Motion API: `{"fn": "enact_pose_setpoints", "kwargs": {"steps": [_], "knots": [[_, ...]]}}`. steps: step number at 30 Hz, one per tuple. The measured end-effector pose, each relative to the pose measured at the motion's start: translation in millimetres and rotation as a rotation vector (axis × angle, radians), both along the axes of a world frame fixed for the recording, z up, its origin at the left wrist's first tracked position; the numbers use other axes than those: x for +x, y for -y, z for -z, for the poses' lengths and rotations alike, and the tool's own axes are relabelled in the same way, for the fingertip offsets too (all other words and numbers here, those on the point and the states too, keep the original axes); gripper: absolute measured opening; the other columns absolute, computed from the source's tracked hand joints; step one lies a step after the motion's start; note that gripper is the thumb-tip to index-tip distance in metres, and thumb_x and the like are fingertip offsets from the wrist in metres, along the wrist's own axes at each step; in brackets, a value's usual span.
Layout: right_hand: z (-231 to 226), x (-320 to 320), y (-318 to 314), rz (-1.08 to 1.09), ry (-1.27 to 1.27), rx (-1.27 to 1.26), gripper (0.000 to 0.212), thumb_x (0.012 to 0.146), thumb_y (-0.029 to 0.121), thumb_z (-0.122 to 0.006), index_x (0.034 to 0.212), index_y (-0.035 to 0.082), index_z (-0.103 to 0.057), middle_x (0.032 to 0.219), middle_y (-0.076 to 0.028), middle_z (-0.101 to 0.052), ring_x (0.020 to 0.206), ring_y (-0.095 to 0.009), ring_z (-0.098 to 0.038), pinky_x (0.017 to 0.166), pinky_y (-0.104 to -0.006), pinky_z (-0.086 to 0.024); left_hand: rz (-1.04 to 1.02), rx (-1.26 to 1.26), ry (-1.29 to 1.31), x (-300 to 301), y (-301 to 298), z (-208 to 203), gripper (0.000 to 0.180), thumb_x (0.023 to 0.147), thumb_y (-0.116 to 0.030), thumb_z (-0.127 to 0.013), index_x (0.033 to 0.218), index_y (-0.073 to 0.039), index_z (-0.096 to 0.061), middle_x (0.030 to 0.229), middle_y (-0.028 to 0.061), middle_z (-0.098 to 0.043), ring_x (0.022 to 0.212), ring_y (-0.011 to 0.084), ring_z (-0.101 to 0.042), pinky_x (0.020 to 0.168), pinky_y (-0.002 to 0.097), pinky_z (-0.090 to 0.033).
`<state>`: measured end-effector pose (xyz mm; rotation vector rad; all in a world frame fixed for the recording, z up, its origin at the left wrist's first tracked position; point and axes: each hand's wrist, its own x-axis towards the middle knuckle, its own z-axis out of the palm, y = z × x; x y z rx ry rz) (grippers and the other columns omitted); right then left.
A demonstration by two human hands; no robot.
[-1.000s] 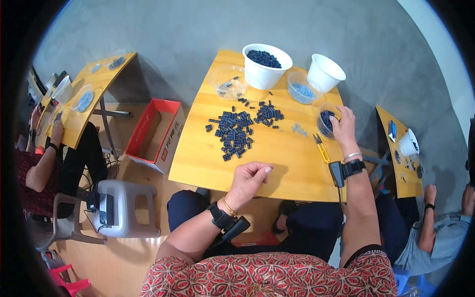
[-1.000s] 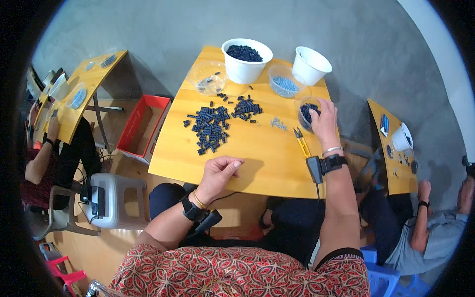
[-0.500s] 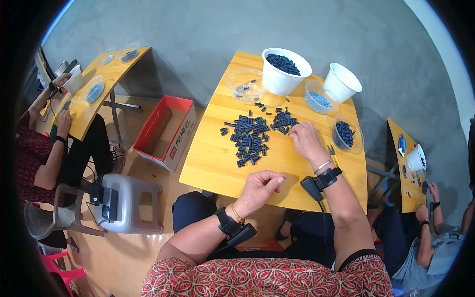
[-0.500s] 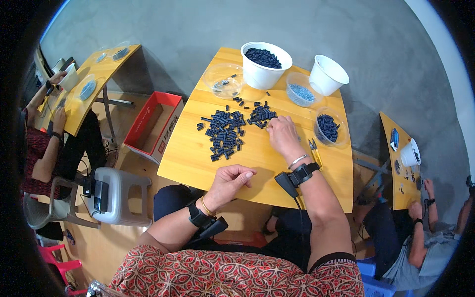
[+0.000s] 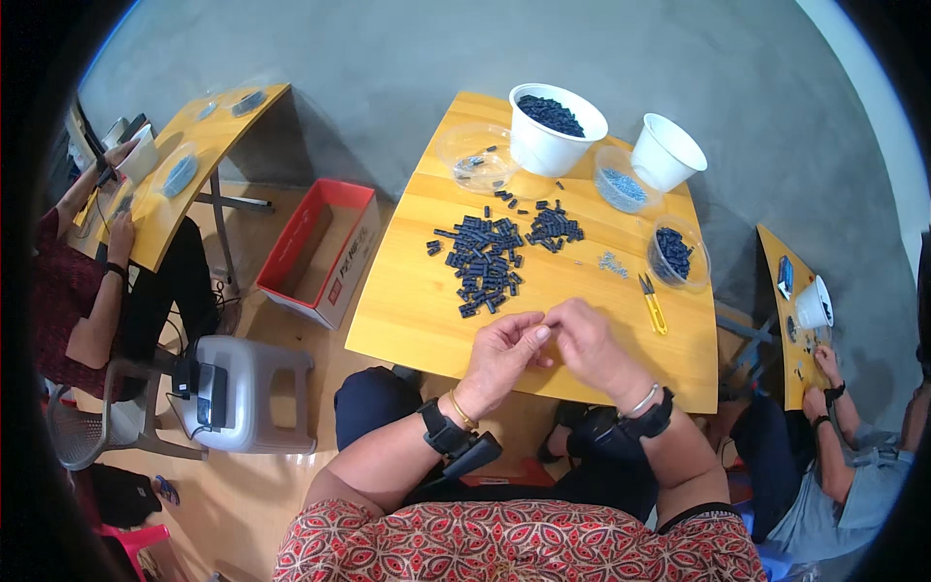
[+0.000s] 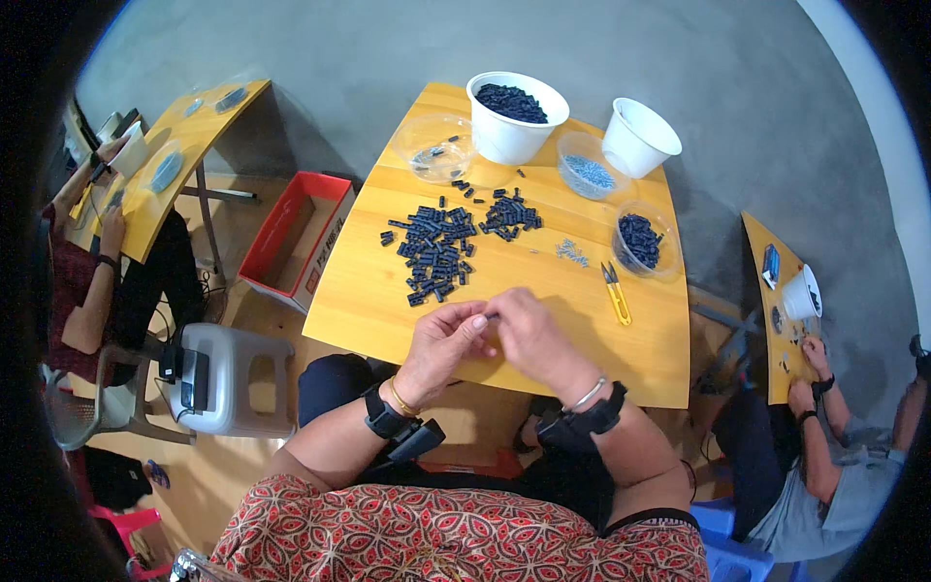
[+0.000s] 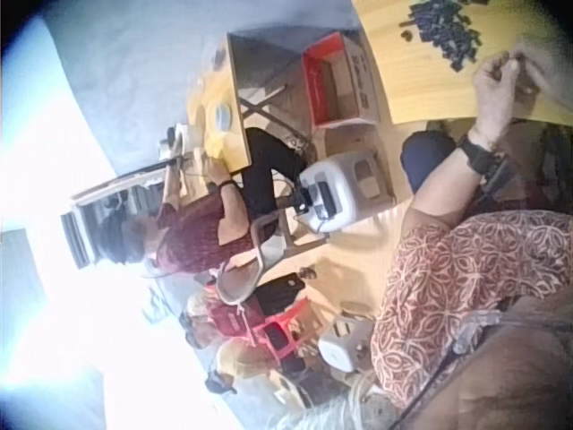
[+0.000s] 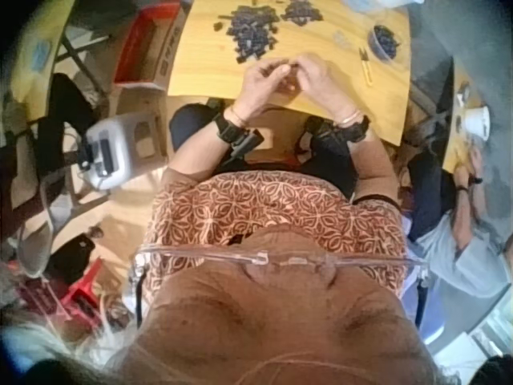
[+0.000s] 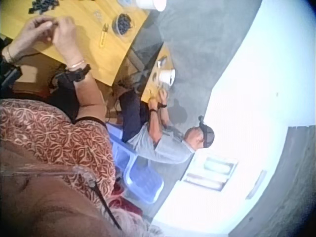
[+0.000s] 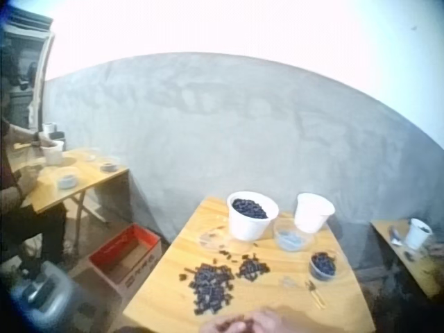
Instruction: The worker is manually assembling small blue and black plastic components, fitting them together and using snips to trim excess material.
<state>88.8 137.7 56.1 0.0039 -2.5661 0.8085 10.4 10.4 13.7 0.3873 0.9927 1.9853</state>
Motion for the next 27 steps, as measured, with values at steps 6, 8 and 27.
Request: {"fn": "enact_pose_setpoints", "kwargs": {"steps": [6,8,27], "knots": [[-2,4,-4,-0.060,0.070,-0.206,0.010,0.073,-0.003,-0.055,0.082,0.002,-0.053,0.074,-0.014,-0.057,0.071,-0.033,-0.056,0.064,-0.0379,-0.046,0.053,-0.051,-0.055,-5,-2,7,0.014,0.087,-0.005,-0.054,0.098,0.003,-0.059,0.074,0.0048,-0.060,0.063,0.0099,-0.056,0.061,0.0247,-0.053],[8,2,-32,0.061,0.063,-0.151,0.010,0.073,-0.002,-0.055,0.082,0.002,-0.054,0.075,-0.014,-0.057,0.071,-0.033,-0.056,0.064,-0.0381,-0.046,0.086,-0.052,-0.018,-4,-2,9,0.011,0.087,-0.005,-0.054,0.095,0.002,-0.059,0.073,0.0043,-0.059,0.063,0.0101,-0.056,0.061,0.0247,-0.053],[12,-19,-61,0.095,0.039,-0.818,0.003,0.084,0.005,-0.053,0.084,0.002,-0.055,0.075,-0.006,-0.058,0.065,-0.015,-0.054,0.063,-0.0244,-0.044,0.140,0.173,0.200,-12,1,11,0.013,0.089,-0.007,-0.051,0.098,0.000,-0.057,0.079,0.0043,-0.057,0.068,0.0122,-0.054,0.067,0.0287,-0.051]]}}
